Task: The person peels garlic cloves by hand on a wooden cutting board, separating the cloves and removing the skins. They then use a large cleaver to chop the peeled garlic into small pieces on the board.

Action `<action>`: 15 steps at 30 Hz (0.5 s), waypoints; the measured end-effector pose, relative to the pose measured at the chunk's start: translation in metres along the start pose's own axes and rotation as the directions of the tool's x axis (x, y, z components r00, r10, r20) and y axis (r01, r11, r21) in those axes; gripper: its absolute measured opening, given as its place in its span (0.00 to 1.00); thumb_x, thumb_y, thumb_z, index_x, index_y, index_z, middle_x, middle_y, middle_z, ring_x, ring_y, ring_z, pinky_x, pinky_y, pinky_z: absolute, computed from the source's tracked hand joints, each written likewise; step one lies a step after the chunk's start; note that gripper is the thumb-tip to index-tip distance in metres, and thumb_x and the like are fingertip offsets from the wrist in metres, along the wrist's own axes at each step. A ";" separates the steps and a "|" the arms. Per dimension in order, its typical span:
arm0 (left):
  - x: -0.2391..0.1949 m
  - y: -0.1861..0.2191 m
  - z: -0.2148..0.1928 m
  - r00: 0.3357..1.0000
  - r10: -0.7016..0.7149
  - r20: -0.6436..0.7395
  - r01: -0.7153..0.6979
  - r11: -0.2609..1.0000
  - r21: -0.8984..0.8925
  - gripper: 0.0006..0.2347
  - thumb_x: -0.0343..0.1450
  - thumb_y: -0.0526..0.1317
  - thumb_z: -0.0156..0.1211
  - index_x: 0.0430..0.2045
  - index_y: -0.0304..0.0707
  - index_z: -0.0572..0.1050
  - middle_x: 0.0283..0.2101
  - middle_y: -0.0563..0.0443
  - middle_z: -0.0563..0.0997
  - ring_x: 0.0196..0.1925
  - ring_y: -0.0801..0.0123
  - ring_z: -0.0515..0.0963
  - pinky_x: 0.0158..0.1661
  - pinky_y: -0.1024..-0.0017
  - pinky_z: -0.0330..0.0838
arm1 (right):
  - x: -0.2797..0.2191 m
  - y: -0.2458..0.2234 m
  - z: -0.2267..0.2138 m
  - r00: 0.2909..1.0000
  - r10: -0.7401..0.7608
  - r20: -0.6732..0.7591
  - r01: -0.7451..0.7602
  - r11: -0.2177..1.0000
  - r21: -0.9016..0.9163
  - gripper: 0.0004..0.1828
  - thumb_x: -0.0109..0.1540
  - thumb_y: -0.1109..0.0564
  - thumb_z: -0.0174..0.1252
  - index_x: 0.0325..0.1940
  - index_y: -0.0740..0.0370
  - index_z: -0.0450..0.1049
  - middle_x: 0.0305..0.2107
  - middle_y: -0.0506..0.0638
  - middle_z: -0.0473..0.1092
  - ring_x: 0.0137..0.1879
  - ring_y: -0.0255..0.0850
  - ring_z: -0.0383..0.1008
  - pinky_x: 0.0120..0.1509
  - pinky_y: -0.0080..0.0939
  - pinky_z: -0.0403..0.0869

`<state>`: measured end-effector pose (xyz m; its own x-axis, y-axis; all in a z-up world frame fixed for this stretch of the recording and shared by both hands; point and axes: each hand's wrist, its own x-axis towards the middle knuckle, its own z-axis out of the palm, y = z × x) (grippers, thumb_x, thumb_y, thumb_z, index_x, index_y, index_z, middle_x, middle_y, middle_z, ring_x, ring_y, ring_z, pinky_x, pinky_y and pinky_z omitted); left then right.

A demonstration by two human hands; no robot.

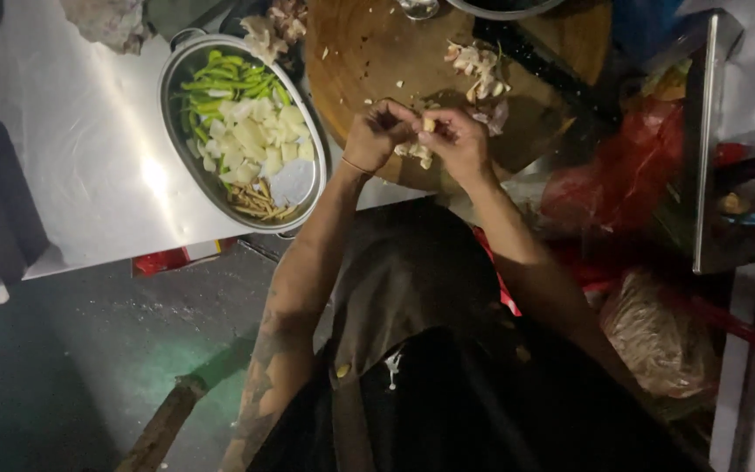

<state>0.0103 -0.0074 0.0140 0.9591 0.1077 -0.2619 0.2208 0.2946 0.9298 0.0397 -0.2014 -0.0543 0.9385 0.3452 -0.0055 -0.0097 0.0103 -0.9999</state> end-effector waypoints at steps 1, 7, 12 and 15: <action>-0.004 0.006 0.000 1.000 0.018 0.018 -0.017 1.000 -0.008 0.07 0.65 0.27 0.70 0.33 0.31 0.83 0.29 0.45 0.81 0.33 0.66 0.82 0.42 0.70 0.79 | 0.000 -0.001 0.000 1.000 -0.005 0.003 0.005 0.999 0.032 0.22 0.59 0.68 0.73 0.56 0.70 0.76 0.39 0.60 0.77 0.42 0.40 0.79 0.42 0.40 0.81; -0.009 -0.007 -0.006 0.990 0.129 0.056 -0.133 0.987 0.090 0.07 0.69 0.29 0.69 0.39 0.30 0.80 0.31 0.42 0.82 0.35 0.63 0.83 0.43 0.69 0.79 | -0.005 -0.006 0.009 0.999 0.041 -0.032 -0.038 0.994 0.105 0.21 0.58 0.68 0.75 0.53 0.71 0.77 0.37 0.59 0.78 0.42 0.39 0.79 0.43 0.40 0.81; -0.013 -0.007 -0.015 0.972 0.213 0.097 -0.228 0.957 0.182 0.04 0.72 0.31 0.64 0.38 0.33 0.77 0.29 0.42 0.82 0.33 0.64 0.83 0.39 0.70 0.78 | -0.004 -0.028 0.014 0.996 0.089 -0.016 -0.086 0.985 0.150 0.18 0.59 0.67 0.73 0.52 0.68 0.80 0.42 0.57 0.79 0.45 0.38 0.79 0.46 0.39 0.82; -0.013 -0.012 -0.021 0.965 0.220 0.142 -0.231 0.971 0.060 0.04 0.74 0.29 0.61 0.39 0.30 0.72 0.29 0.41 0.80 0.32 0.62 0.81 0.39 0.69 0.78 | -0.003 -0.036 0.019 0.968 0.242 0.061 -0.248 0.919 0.305 0.11 0.66 0.64 0.66 0.52 0.70 0.77 0.40 0.57 0.77 0.45 0.46 0.83 0.48 0.49 0.86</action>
<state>-0.0088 0.0077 0.0012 0.9994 0.0336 -0.0110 0.0039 0.2043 0.9789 0.0307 -0.1852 -0.0177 0.8857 0.3935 -0.2462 -0.3474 0.2102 -0.9139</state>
